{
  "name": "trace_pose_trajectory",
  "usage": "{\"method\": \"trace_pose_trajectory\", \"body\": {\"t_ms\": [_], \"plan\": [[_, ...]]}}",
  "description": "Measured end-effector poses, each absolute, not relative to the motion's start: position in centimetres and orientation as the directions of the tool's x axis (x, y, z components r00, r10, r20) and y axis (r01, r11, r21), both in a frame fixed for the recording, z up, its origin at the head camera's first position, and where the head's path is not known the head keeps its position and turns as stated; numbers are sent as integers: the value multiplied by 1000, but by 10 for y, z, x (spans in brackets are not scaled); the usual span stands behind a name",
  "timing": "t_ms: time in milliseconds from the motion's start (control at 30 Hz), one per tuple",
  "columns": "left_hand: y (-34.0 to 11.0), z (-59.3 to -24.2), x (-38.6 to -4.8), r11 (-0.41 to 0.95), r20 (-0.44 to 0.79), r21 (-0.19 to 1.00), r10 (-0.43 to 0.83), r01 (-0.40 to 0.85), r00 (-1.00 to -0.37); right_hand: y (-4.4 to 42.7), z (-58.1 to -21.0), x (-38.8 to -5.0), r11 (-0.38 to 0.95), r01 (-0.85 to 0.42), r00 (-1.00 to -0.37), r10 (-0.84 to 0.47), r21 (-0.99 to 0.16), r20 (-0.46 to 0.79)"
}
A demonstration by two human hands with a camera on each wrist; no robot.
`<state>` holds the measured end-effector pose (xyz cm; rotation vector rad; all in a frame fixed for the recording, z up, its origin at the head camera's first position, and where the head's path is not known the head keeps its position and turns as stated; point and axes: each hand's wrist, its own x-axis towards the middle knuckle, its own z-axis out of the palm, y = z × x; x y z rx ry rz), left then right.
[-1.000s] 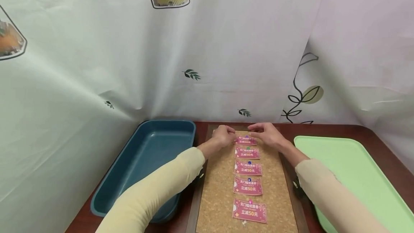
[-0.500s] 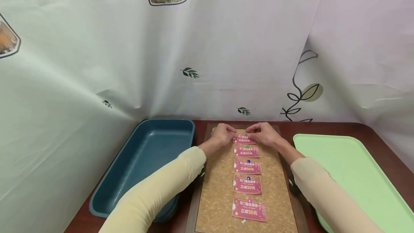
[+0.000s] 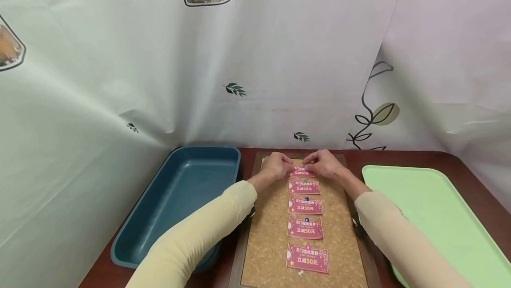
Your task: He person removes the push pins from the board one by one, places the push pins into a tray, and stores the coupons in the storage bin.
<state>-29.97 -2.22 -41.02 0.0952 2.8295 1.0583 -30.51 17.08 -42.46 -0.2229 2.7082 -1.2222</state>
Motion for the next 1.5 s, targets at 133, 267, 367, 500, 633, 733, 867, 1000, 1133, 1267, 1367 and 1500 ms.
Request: {"method": "trace_pose_trajectory", "body": {"t_ms": [133,267,367,500,633,733,867,1000,1133,1267,1367,1500], "plan": [[-22,-411,-299,767,-86,641,89,14,-992,166,-425,-304,653,-63,-976,-199,-755,-90],[-20,-410,-299,768,-74,640,95,25,-993,165,-422,-305,658,-50,-977,-189,-751,-101],[-18,-409,-299,770,-67,638,93,29,-993,166,-419,-304,664,-50,-976,-192,-746,-105],[-17,-409,-300,769,-75,639,86,19,-994,165,-417,-305,673,-44,-974,-193,-738,-118],[-16,-410,-301,762,-75,647,84,16,-994,164,-417,-306,682,-38,-977,-180,-730,-117],[-16,-410,-301,762,-70,647,84,18,-994,163,-416,-306,678,-31,-977,-175,-734,-120],[-16,-411,-301,762,-83,647,82,8,-993,163,-417,-306,674,-33,-974,-189,-738,-129],[-17,-411,-301,766,-81,643,87,15,-993,163,-419,-305,681,-63,-973,-203,-730,-106],[-18,-411,-301,759,-90,651,94,13,-991,162,-419,-305,685,-78,-974,-207,-724,-91],[-18,-411,-301,750,-102,661,98,6,-990,162,-420,-305,691,-70,-976,-196,-719,-93],[-18,-411,-301,750,-100,662,102,10,-990,162,-421,-306,703,-65,-979,-182,-708,-90],[-18,-410,-301,755,-91,656,106,20,-990,161,-420,-307,718,-64,-982,-167,-693,-83]]}}
